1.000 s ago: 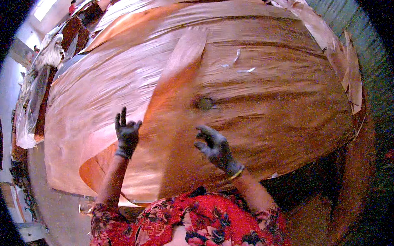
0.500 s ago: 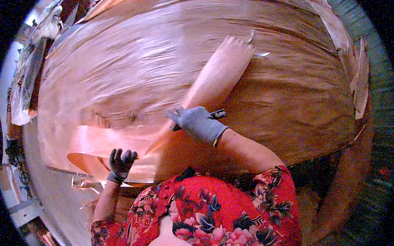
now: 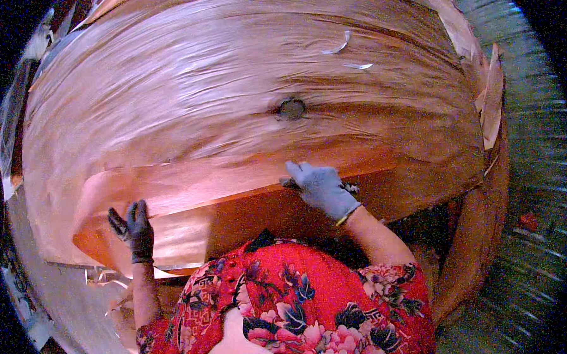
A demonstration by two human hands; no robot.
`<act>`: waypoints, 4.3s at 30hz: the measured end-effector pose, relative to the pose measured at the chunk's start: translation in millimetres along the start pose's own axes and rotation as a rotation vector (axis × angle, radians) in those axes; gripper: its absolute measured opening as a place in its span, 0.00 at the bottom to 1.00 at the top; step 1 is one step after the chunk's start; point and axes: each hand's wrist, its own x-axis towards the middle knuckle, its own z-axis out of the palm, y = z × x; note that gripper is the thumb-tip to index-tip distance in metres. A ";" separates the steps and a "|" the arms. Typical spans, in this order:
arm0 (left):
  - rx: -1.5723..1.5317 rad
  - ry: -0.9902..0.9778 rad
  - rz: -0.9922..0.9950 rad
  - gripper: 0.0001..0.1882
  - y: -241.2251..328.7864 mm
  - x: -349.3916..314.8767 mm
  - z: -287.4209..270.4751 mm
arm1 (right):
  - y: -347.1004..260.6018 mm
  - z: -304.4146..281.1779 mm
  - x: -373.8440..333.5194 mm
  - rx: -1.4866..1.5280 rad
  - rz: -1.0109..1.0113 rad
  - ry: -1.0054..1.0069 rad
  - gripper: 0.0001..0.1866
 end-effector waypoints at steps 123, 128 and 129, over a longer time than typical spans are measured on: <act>-0.444 -0.192 -0.233 0.71 207.7 189.3 64.0 | 67.4 -11.3 118.7 -0.108 -0.281 -0.217 0.05; -0.410 -0.236 -0.229 0.71 200.6 187.3 57.6 | 97.4 -33.4 109.2 -0.174 -0.404 -0.185 0.05; -0.409 -0.216 -0.223 0.71 200.3 187.3 57.3 | 105.9 -33.4 109.3 -0.202 -0.412 -0.183 0.05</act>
